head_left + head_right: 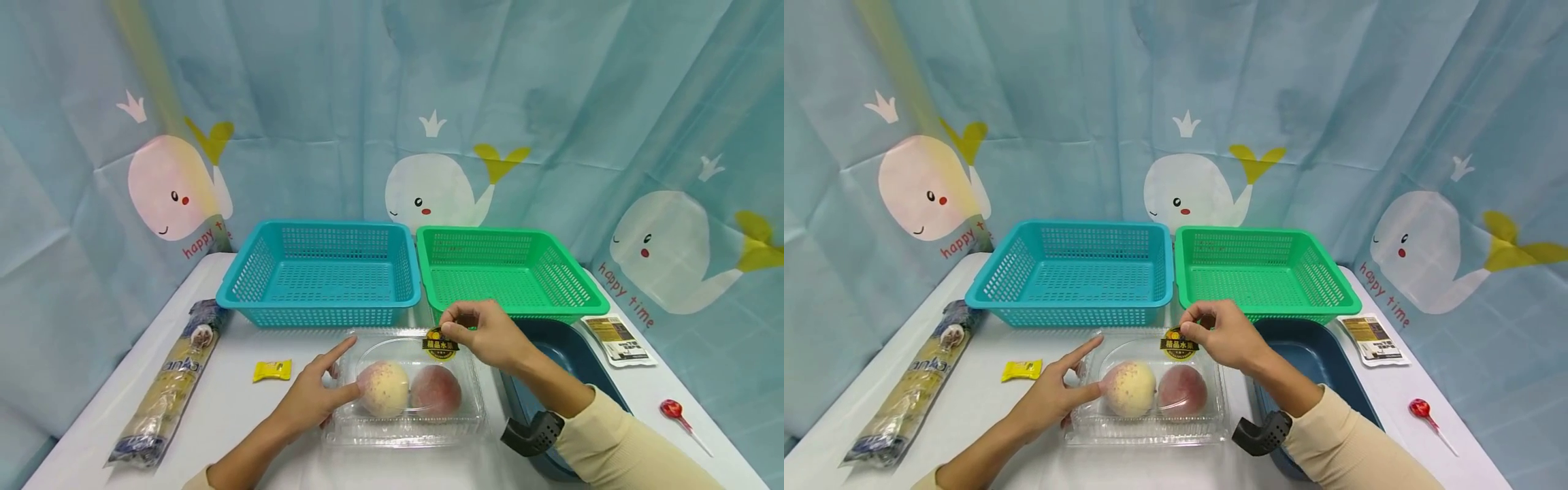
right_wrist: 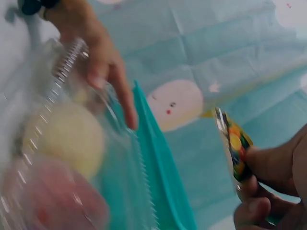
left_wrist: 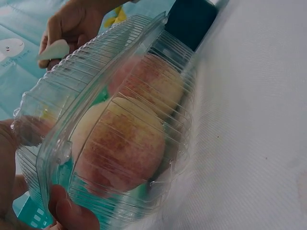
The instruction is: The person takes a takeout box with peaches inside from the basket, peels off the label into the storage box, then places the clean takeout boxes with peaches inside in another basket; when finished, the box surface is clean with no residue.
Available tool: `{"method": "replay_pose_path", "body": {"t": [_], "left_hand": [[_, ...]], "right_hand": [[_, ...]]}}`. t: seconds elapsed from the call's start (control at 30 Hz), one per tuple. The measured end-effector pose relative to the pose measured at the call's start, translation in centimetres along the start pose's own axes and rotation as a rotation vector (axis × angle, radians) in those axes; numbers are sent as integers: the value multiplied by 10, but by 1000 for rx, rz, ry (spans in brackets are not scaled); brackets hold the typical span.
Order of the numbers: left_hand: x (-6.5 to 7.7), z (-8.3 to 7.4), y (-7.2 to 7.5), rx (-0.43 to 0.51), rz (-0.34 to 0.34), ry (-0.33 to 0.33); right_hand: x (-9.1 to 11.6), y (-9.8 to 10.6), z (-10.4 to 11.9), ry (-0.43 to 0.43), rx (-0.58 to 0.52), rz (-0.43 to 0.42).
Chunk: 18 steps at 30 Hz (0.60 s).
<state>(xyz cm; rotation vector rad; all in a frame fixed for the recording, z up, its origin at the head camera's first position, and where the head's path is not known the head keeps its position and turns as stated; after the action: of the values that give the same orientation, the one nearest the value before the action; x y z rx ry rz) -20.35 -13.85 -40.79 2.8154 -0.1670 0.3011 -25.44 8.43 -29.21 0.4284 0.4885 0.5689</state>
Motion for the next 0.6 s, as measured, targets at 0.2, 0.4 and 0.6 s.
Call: {"method": "replay_pose_path", "body": {"t": [0.2, 0.4, 0.6], "left_hand": [[-1, 1, -1, 10, -1, -6], [0, 0, 0, -16, -20, -7], [1, 1, -1, 1, -6, 4]], "right_hand": [[11, 32, 7, 38, -64, 77], [28, 62, 5, 39, -61, 84], [43, 86, -7, 11, 5, 60]]}}
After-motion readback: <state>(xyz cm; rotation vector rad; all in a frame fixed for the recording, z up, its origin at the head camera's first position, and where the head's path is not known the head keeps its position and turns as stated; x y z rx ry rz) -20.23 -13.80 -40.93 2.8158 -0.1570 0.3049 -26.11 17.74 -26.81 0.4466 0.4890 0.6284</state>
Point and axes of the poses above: each hand's wrist, its own x-axis away from the middle knuckle, its own y-axis out of the back of the hand, z = x × y, the point moved 10 cm from there along -x, towards the middle knuckle, and after that the axes turned 11 degrees about y, right-handed, at the moved point
